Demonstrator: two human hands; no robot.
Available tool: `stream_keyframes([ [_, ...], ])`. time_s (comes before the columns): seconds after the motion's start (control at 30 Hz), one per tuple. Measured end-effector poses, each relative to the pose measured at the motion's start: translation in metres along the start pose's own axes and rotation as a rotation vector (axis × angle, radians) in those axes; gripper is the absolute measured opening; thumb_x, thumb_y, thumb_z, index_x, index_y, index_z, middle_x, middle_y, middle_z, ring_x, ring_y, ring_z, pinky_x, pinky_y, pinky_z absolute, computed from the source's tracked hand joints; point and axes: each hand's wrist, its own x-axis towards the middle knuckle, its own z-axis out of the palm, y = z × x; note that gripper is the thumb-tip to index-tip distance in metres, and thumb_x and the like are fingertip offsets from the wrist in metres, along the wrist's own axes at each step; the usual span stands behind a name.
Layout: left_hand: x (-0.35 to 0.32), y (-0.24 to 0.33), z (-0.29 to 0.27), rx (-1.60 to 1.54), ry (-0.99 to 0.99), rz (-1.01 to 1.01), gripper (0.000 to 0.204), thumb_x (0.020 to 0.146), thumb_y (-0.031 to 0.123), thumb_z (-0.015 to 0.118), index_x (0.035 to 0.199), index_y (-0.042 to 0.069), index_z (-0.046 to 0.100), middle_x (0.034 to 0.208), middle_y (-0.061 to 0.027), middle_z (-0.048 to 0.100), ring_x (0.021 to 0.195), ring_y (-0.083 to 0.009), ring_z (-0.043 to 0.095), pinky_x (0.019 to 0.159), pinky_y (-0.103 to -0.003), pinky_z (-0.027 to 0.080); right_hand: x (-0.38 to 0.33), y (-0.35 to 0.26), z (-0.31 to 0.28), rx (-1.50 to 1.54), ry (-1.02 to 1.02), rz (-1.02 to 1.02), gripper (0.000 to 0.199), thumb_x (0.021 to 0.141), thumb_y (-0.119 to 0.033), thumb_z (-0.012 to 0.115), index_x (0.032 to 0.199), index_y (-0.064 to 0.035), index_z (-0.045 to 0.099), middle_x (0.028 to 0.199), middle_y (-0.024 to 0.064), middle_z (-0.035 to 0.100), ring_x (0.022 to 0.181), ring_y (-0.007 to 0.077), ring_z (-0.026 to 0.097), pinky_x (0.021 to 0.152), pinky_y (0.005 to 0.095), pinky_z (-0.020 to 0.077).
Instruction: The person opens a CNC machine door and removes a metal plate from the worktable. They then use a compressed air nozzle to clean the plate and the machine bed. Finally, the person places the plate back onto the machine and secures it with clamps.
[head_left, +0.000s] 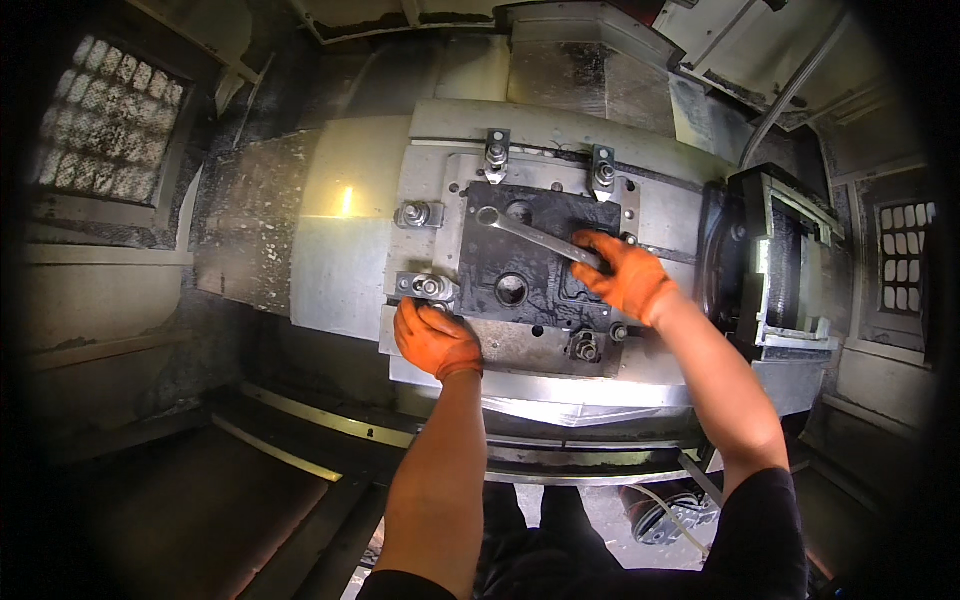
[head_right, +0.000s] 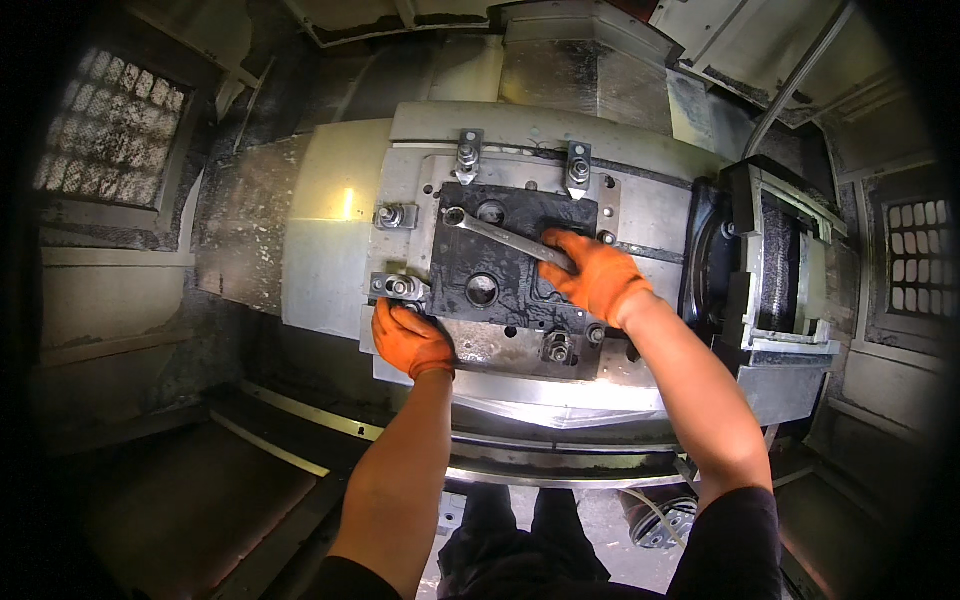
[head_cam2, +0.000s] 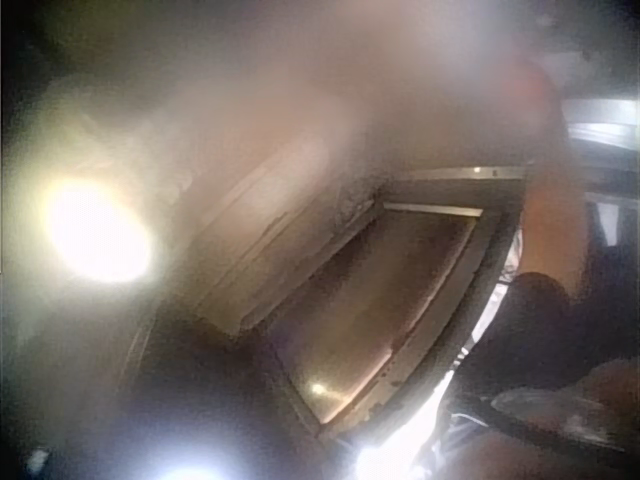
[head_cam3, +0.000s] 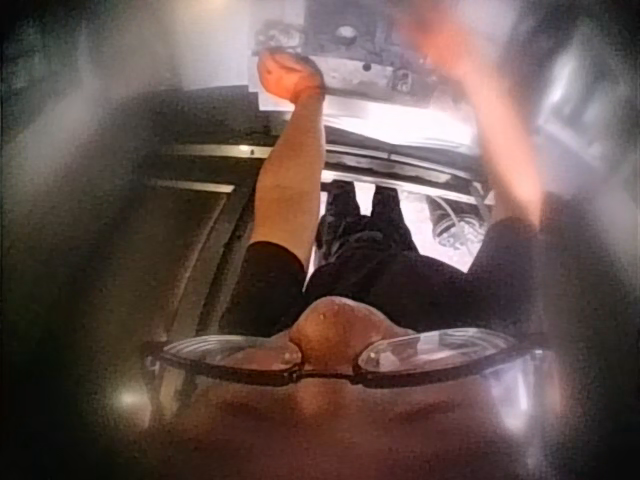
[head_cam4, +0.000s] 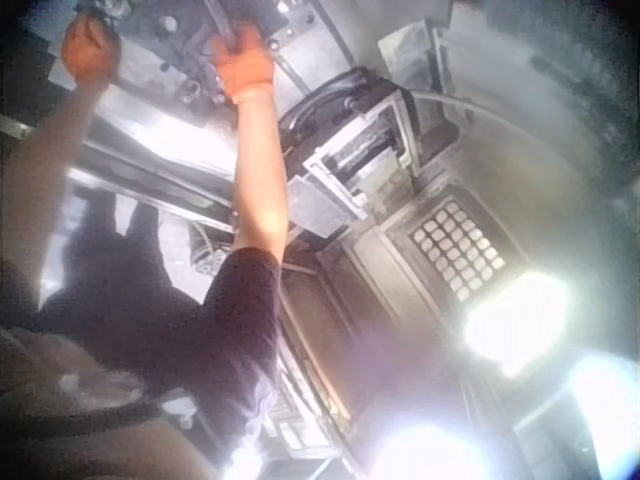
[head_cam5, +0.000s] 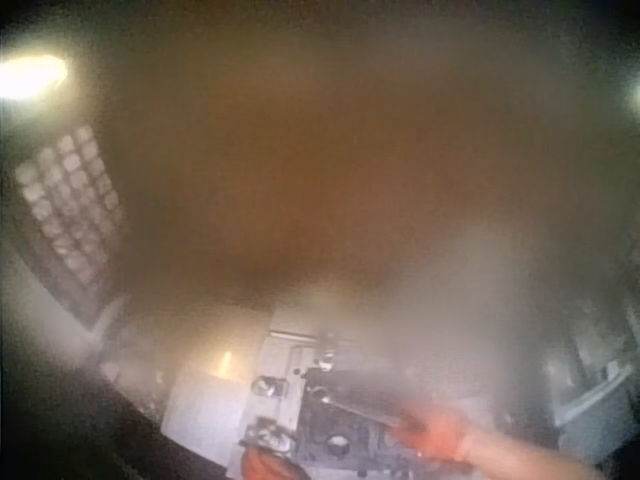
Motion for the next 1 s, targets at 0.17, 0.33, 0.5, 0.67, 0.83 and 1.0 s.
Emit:
stream_keyframes([
  [0.17,0.001,0.003,-0.002,-0.015,0.007,0.000,0.045,0.099,0.028,0.048,0.127,-0.005,0.060,0.126,-0.0284,0.063,0.118,-0.0482,0.057,0.106,-0.055,0.042,-0.022,0.005,-0.012,0.837,-0.038,0.107,0.025,0.105,-0.021,0.061,0.125,-0.0055,0.063,0.082,0.0001,0.057,0.070,0.0083,0.051,0.065,0.0243,0.0452],
  [0.33,0.001,0.006,-0.002,-0.012,0.000,-0.010,0.045,0.097,0.028,0.049,0.128,-0.004,0.059,0.126,-0.0291,0.062,0.118,-0.0484,0.056,0.106,-0.055,0.042,0.037,0.007,-0.053,0.781,-0.208,0.259,0.027,0.106,-0.030,0.059,0.112,-0.0048,0.065,0.092,0.0051,0.063,0.061,0.0093,0.052,0.048,0.0261,0.0406],
  [0.5,0.001,0.003,0.000,-0.022,0.005,0.003,0.044,0.097,0.027,0.050,0.127,-0.003,0.059,0.124,-0.0280,0.062,0.115,-0.0480,0.057,0.105,-0.054,0.042,0.085,-0.002,-0.071,0.574,-0.279,0.269,0.022,0.101,-0.026,0.060,0.115,-0.0108,0.065,0.110,0.0019,0.071,0.058,0.0091,0.052,0.042,0.0282,0.0372],
  [0.67,0.005,0.013,-0.010,-0.043,-0.048,-0.029,0.043,0.097,0.027,0.050,0.126,-0.003,0.059,0.124,-0.0275,0.062,0.115,-0.0480,0.056,0.105,-0.054,0.042,0.109,0.000,-0.079,0.499,-0.360,0.296,0.016,0.100,-0.024,0.059,0.110,-0.0139,0.065,0.108,-0.0014,0.070,0.055,0.0102,0.049,0.043,0.0289,0.0365],
  [0.83,0.004,0.001,-0.004,-0.034,-0.018,0.004,0.044,0.097,0.028,0.049,0.126,-0.003,0.059,0.122,-0.0271,0.062,0.114,-0.0485,0.056,0.104,-0.054,0.042,0.119,-0.006,-0.077,0.483,-0.383,0.370,0.010,0.098,-0.024,0.061,0.105,-0.0176,0.065,0.091,-0.0027,0.067,0.052,0.0107,0.047,0.043,0.0296,0.0341],
  [1.0,0.003,0.003,-0.002,-0.021,-0.061,-0.003,0.045,0.099,0.029,0.048,0.126,-0.004,0.059,0.123,-0.0281,0.061,0.115,-0.0488,0.056,0.105,-0.055,0.041,0.114,0.021,-0.053,0.745,-0.528,0.354,0.007,0.096,-0.024,0.064,0.102,-0.0198,0.061,0.072,-0.0022,0.055,0.051,0.0114,0.044,0.045,0.0293,0.0343],
])
